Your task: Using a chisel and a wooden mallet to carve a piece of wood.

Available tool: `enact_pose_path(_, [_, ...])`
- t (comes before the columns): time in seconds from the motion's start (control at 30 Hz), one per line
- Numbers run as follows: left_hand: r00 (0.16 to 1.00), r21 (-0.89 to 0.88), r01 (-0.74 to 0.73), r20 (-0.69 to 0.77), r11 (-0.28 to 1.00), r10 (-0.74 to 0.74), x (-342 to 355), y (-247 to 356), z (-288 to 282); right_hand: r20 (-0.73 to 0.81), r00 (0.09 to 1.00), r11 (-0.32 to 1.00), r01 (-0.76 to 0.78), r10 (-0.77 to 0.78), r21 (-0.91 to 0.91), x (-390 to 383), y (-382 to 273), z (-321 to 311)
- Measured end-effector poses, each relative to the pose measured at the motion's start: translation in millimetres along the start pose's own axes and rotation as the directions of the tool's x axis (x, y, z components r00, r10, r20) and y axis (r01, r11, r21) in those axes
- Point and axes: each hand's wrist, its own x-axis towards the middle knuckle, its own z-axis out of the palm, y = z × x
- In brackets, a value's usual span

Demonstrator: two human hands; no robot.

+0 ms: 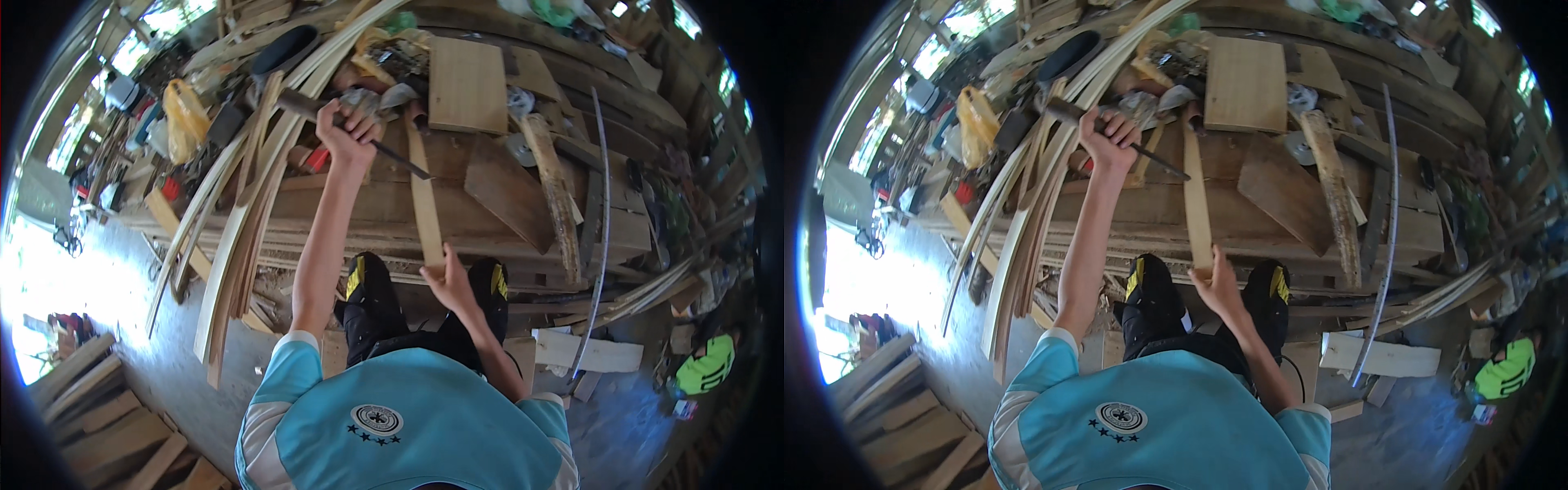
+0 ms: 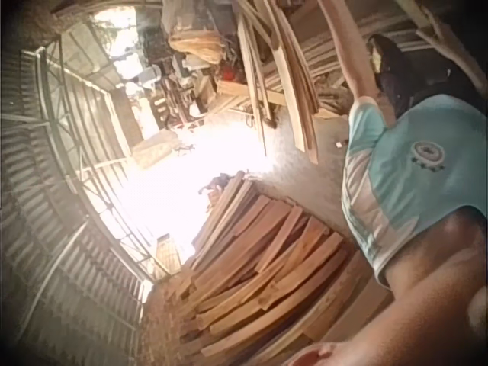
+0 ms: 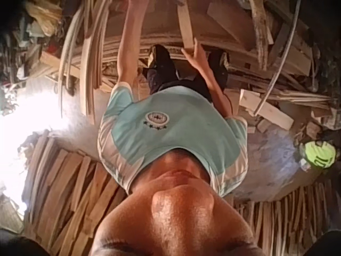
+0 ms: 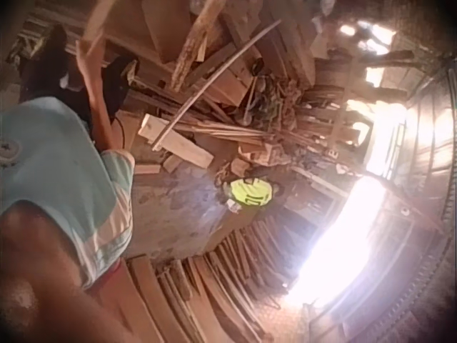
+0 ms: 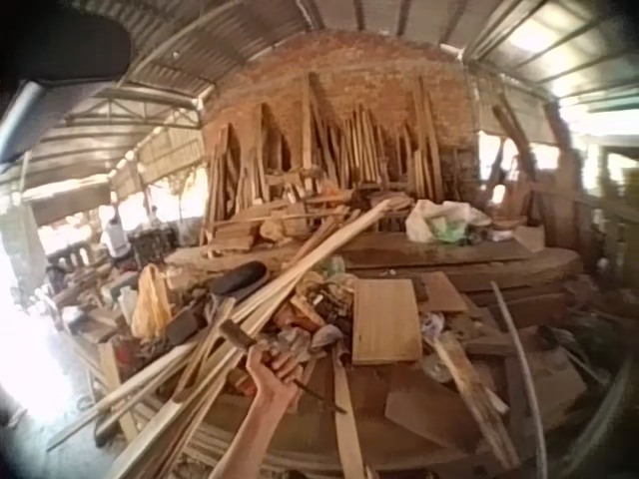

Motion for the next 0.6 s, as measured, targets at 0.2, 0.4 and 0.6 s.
enact_pose_path(0.2, [1.0, 0.132, -0.018, 0.0, 0.991, 0.018, 16.6, -27.2, -15.2, -0.004, 1.0, 0.993, 0.007, -0.006, 0.116, -3.3, -6.0, 1.4])
enact_pose_path(0.4, [0.998, 0.208, -0.053, 0.031, 0.977, 0.048, 31.5, -42.6, -21.9, -0.019, 0.998, 0.991, 0.061, -0.059, 0.122, -1.9, -2.4, 4.6])
enact_pose_path(0.6, [0.965, 0.484, -0.241, 0.028, 0.841, 0.261, 40.7, -73.3, -29.8, -0.015, 0.997, 0.986, 0.072, -0.071, 0.152, -3.4, -3.1, 8.6])
